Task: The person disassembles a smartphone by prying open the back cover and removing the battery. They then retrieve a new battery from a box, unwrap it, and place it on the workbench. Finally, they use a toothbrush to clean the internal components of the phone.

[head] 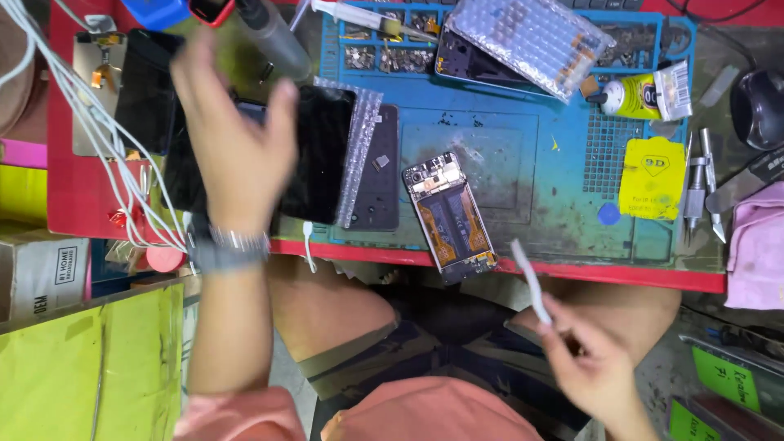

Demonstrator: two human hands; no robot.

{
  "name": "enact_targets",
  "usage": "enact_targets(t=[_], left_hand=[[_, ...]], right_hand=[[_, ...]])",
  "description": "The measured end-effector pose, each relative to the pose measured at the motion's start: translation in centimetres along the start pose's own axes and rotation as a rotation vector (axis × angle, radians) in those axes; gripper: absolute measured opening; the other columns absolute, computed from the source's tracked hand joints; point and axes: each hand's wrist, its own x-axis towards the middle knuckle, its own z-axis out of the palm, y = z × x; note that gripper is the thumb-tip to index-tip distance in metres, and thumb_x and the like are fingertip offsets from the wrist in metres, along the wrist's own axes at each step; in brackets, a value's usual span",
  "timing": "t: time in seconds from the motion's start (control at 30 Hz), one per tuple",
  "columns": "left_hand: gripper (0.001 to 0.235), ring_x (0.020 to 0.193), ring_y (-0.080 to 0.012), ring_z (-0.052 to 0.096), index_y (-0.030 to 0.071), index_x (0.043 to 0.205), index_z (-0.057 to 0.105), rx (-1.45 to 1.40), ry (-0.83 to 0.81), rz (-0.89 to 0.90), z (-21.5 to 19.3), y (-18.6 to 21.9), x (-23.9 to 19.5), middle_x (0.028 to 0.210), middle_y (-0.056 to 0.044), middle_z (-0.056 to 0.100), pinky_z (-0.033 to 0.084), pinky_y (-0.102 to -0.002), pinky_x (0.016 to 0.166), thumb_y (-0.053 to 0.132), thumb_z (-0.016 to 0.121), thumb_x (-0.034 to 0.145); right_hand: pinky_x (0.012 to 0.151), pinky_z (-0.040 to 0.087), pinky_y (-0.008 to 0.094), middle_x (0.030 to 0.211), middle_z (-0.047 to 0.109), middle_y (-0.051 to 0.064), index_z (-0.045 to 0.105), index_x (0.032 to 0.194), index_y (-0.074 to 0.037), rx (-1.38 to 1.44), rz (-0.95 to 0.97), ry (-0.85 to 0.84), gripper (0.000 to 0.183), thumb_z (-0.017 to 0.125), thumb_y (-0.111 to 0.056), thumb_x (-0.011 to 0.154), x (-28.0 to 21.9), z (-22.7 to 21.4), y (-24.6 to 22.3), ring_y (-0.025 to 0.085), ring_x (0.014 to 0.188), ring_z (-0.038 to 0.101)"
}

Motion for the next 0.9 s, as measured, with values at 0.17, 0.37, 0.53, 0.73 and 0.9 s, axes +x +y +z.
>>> enact_targets(t=[0.17,0.37,0.53,0.73,0.9], left_hand=[[0.071,0.142,-0.0431,0.038,0.001,0.132,0.058,-0.092,-0.548,0.254,5.0,8.5,-10.4,0.144,-0.023,0.047,0.031,-0.057,0.120,0.053,0.073,0.085],[0.089,0.150,-0.0415,0.035,-0.002,0.143,0.053,-0.005,-0.602,0.387,9.8,8.5,-13.4,0.157,-0.022,0.042,0.028,-0.055,0.126,0.066,0.069,0.087],[0.080,0.145,-0.0408,0.045,-0.001,0.138,0.060,0.013,-0.517,0.409,10.5,8.4,-13.8,0.151,-0.020,0.052,0.033,-0.054,0.123,0.060,0.075,0.087],[0.081,0.145,-0.0410,0.045,-0.001,0.139,0.060,0.021,-0.520,0.423,10.4,8.4,-13.8,0.152,-0.020,0.051,0.034,-0.054,0.123,0.061,0.074,0.088],[0.080,0.144,-0.0413,0.046,-0.001,0.138,0.061,0.019,-0.525,0.417,10.5,8.3,-13.4,0.151,-0.021,0.052,0.034,-0.054,0.123,0.060,0.075,0.088]], right_hand=[[0.071,0.055,0.027,0.094,0.076,-0.003,0.072,0.126,-0.012,-0.264,-0.183,-0.027,0.034,0.068,-0.015,0.092,-0.1,1.2,-2.8,0.009,0.069,0.068],[0.051,0.052,0.040,0.077,0.062,-0.009,0.068,0.132,-0.022,-0.590,-0.219,-0.088,0.040,0.063,-0.014,0.093,-0.7,1.8,-2.0,0.023,0.057,0.059],[0.045,0.050,0.042,0.075,0.058,-0.007,0.065,0.135,-0.021,-0.650,-0.201,-0.113,0.043,0.061,-0.013,0.092,-1.5,2.6,-1.9,0.025,0.056,0.059],[0.039,0.044,0.048,0.074,0.054,-0.004,0.058,0.145,-0.024,-0.708,-0.125,-0.111,0.054,0.061,-0.019,0.092,-2.4,3.5,-1.4,0.032,0.046,0.056],[0.043,0.048,0.050,0.078,0.061,-0.006,0.060,0.143,-0.029,-0.684,-0.079,-0.134,0.052,0.061,-0.019,0.091,-1.9,3.2,-2.0,0.033,0.050,0.059]])
